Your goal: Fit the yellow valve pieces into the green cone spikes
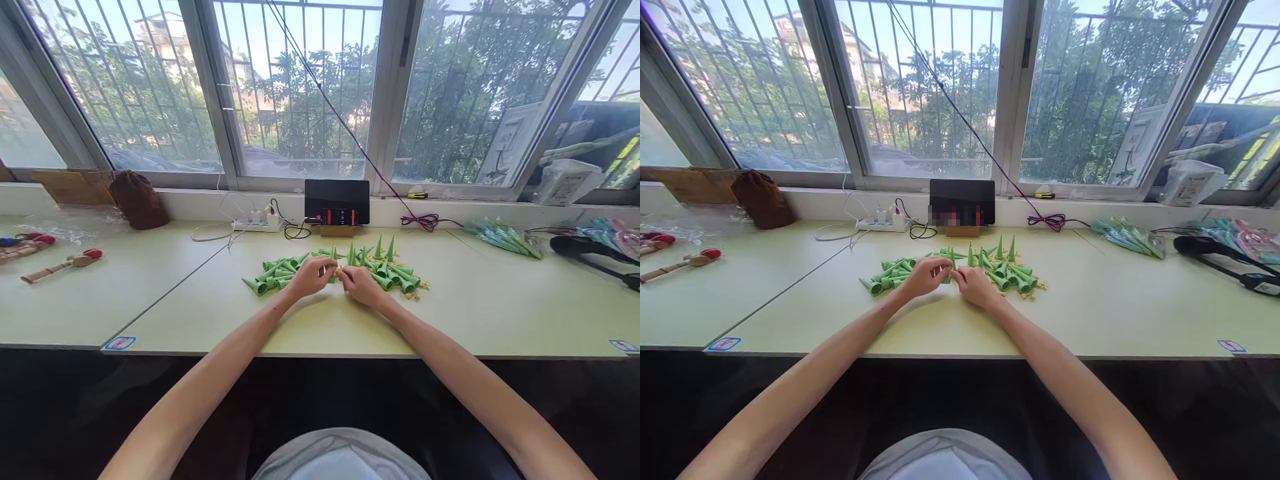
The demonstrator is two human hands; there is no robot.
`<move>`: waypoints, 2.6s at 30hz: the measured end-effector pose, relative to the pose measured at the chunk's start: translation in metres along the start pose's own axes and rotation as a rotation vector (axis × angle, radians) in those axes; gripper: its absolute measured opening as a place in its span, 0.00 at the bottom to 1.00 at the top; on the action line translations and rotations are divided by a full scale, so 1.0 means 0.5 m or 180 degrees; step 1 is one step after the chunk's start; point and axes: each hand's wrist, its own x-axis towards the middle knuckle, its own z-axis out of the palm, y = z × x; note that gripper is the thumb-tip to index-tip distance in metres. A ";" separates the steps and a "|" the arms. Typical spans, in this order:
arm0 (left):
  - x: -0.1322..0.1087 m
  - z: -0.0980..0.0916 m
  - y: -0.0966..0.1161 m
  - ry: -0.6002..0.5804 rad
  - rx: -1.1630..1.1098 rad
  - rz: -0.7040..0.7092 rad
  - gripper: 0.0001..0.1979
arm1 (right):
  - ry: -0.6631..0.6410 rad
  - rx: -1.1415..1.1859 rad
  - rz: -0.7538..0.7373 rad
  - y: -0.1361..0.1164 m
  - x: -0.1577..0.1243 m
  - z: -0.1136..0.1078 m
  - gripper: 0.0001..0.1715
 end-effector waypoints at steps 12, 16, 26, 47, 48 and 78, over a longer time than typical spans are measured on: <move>-0.001 0.001 -0.003 0.0007 0.0016 -0.0001 0.07 | 0.0074 0.0024 -0.0055 0.002 0.000 0.001 0.15; 0.000 0.000 0.000 -0.0001 0.0006 -0.0006 0.07 | 0.0060 0.0002 0.0016 0.000 0.000 0.000 0.17; 0.002 -0.003 0.004 -0.0022 0.0013 0.0002 0.07 | -0.0061 0.0013 -0.0016 0.000 -0.002 -0.002 0.10; 0.001 0.001 -0.004 -0.0302 -0.0021 -0.0112 0.12 | 0.0043 0.0161 -0.0057 0.003 0.000 0.000 0.10; 0.000 0.002 -0.004 -0.0316 -0.0034 -0.0114 0.12 | 0.0045 0.0153 -0.0051 0.003 0.000 0.000 0.11; -0.014 -0.002 0.028 -0.0219 -0.0034 -0.0089 0.10 | 0.0180 -0.0086 0.0031 -0.001 -0.020 0.020 0.19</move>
